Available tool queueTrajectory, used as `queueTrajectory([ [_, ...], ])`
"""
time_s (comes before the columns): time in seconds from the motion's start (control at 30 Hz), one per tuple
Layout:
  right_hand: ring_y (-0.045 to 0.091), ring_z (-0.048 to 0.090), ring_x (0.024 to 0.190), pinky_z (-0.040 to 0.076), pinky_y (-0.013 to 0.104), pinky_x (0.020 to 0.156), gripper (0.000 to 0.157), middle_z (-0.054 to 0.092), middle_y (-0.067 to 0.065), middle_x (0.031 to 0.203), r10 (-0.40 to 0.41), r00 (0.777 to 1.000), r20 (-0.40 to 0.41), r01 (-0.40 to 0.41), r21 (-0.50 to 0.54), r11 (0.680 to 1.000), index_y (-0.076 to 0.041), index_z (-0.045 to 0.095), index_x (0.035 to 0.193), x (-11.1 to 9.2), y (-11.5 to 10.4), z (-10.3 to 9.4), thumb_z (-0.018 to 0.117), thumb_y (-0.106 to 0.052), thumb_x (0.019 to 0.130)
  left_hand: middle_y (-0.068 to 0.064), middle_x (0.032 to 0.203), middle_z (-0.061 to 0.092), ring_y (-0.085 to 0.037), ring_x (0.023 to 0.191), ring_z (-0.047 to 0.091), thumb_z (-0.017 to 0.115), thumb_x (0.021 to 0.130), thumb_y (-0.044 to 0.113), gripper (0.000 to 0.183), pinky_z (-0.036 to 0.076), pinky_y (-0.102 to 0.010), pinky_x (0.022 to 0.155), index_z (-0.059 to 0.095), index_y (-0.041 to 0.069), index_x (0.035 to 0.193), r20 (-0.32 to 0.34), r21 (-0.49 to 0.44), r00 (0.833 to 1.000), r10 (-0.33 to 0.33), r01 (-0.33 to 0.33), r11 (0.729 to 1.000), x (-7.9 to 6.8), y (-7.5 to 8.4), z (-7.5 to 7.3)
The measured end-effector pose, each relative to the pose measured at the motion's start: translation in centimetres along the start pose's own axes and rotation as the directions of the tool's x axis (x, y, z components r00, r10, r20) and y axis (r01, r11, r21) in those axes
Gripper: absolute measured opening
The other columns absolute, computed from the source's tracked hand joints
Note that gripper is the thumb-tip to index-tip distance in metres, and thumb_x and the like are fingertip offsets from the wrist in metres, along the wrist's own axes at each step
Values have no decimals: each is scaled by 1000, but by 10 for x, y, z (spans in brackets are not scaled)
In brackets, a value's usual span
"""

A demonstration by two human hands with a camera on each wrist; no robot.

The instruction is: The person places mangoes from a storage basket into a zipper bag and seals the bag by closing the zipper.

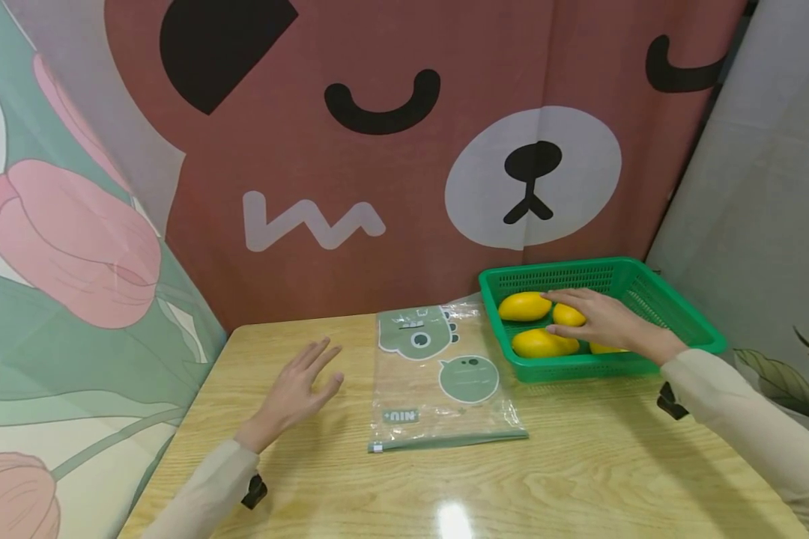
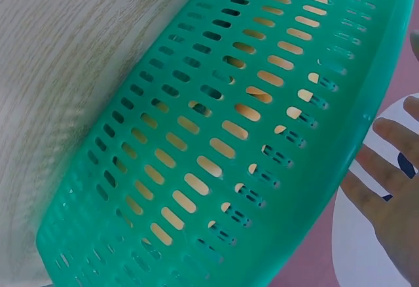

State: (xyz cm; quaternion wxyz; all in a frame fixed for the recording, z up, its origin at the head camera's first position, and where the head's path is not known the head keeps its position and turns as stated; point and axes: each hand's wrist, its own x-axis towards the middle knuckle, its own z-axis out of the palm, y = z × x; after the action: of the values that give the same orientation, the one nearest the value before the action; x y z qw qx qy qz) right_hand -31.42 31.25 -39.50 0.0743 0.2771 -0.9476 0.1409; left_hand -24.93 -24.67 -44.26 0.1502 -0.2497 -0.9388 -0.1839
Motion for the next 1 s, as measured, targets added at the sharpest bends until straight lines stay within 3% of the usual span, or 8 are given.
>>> queueTrajectory([
  [0.27,45,44,128,37,66,99,68,49,22,143,-8,1000,11,8,10,1000,-8,49,146,2,2,4,68,-45,92,-12,156,36,-38,141,32,53,100,45,57,30,-64,106,46,17,149,10,-2,1000,23,-23,1000,-2,6,3],
  [1.0,43,48,126,41,62,97,69,52,21,141,-31,998,62,28,44,999,-5,51,143,3,7,10,70,-45,91,-13,154,39,-37,140,35,56,99,43,55,32,-66,103,48,19,148,3,-2,997,82,-82,997,-9,19,16],
])
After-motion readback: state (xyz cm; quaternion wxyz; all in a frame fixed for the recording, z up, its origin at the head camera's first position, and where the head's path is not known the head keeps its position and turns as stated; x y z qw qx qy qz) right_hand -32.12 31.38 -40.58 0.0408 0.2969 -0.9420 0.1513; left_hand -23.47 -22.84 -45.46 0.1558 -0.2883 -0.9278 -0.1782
